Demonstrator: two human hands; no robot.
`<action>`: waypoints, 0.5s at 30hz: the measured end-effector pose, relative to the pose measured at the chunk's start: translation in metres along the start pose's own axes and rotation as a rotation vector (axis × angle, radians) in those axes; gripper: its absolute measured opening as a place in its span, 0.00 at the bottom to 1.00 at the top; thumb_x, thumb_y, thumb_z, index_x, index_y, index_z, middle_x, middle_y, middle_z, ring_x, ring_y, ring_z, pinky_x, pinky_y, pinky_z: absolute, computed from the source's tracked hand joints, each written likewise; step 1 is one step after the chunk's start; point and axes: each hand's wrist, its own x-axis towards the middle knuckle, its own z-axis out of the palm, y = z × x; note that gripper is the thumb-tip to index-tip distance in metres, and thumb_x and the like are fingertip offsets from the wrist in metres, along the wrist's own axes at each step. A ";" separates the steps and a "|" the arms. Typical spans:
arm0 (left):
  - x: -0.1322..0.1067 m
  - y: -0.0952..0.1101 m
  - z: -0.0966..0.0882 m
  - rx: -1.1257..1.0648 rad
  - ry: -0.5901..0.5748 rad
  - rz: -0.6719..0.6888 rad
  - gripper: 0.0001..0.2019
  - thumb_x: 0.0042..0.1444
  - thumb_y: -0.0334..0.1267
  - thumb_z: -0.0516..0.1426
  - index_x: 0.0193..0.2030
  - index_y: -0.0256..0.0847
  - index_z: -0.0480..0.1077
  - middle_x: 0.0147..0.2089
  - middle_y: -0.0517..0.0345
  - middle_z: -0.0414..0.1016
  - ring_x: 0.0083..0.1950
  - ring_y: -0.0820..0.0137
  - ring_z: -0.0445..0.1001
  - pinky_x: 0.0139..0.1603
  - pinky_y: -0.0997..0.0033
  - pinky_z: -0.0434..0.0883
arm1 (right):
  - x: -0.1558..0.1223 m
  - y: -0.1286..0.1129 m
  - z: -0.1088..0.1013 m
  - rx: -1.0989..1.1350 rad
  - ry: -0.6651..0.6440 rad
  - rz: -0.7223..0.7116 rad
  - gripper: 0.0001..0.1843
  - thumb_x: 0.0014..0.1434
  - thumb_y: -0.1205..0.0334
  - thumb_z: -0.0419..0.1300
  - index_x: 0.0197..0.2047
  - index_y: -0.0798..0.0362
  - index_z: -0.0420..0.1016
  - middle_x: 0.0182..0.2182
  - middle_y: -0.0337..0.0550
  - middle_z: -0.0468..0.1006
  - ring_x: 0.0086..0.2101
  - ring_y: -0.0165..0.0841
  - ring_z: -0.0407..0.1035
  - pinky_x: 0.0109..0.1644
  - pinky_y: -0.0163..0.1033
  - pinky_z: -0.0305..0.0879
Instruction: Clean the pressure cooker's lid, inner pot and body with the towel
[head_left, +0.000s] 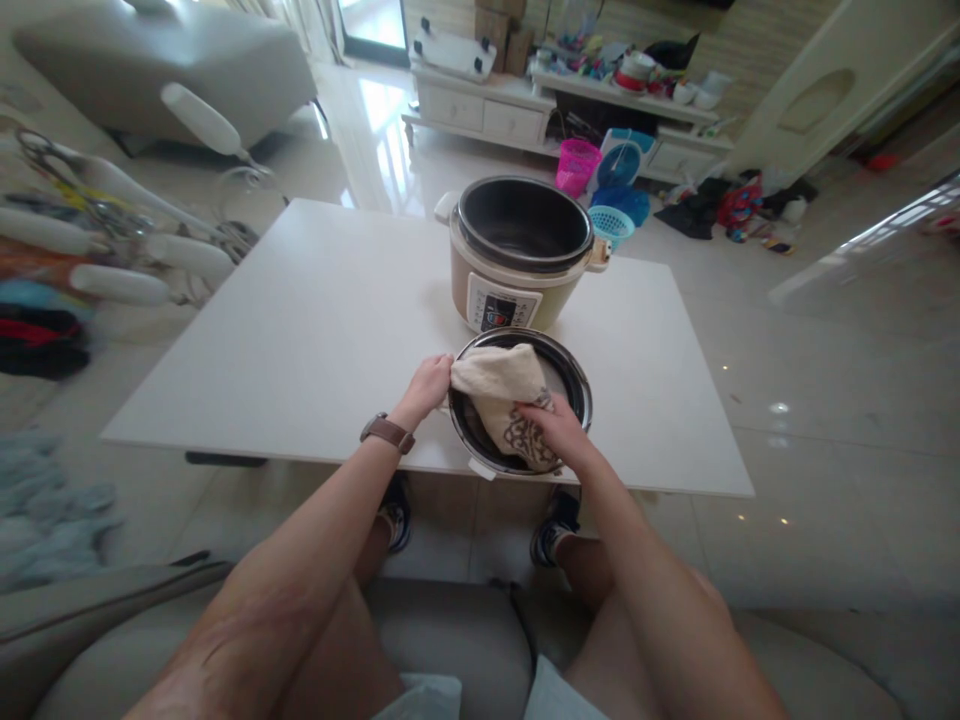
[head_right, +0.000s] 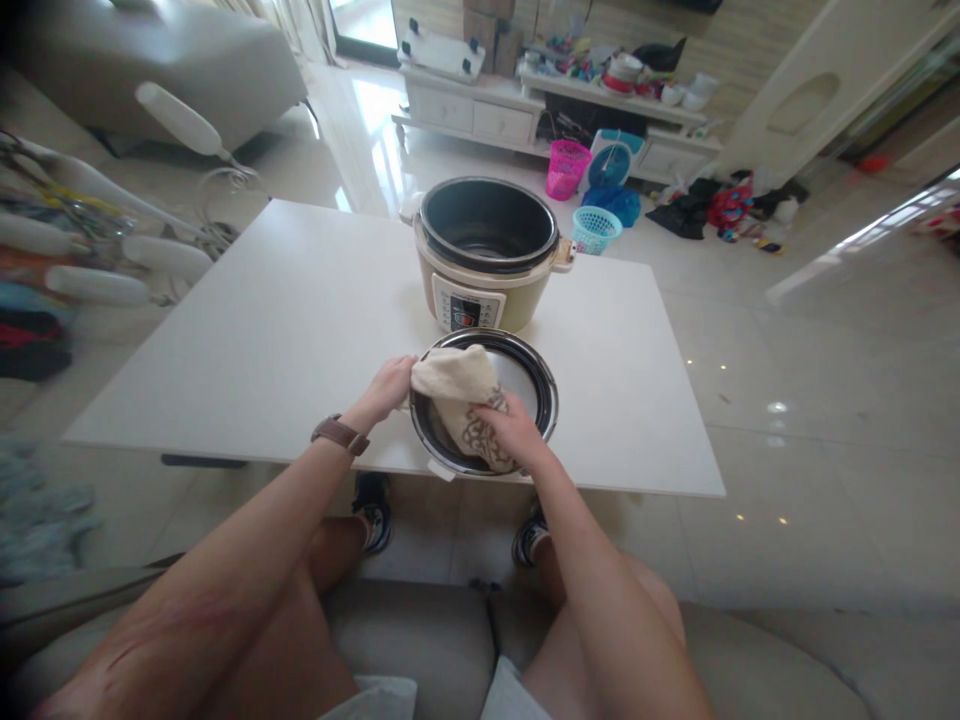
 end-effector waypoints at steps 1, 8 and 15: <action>0.000 0.000 0.001 0.006 -0.004 -0.004 0.18 0.66 0.42 0.45 0.26 0.44 0.64 0.33 0.52 0.76 0.40 0.62 0.70 0.44 0.63 0.65 | 0.001 0.000 -0.005 0.068 0.117 -0.017 0.21 0.53 0.49 0.69 0.46 0.52 0.85 0.45 0.46 0.88 0.51 0.48 0.80 0.61 0.54 0.74; 0.001 0.002 0.001 0.010 -0.015 -0.026 0.18 0.65 0.40 0.46 0.24 0.45 0.62 0.28 0.56 0.70 0.36 0.65 0.66 0.41 0.64 0.64 | -0.015 -0.016 -0.029 -0.064 -0.011 -0.194 0.14 0.51 0.51 0.71 0.36 0.52 0.84 0.35 0.42 0.87 0.40 0.43 0.80 0.50 0.46 0.75; 0.000 0.006 -0.001 -0.007 0.015 -0.043 0.17 0.65 0.39 0.46 0.23 0.46 0.57 0.25 0.61 0.61 0.32 0.67 0.60 0.37 0.64 0.60 | -0.030 -0.030 -0.016 -0.546 -0.596 -0.158 0.14 0.57 0.66 0.58 0.38 0.51 0.86 0.39 0.41 0.88 0.42 0.39 0.79 0.50 0.39 0.69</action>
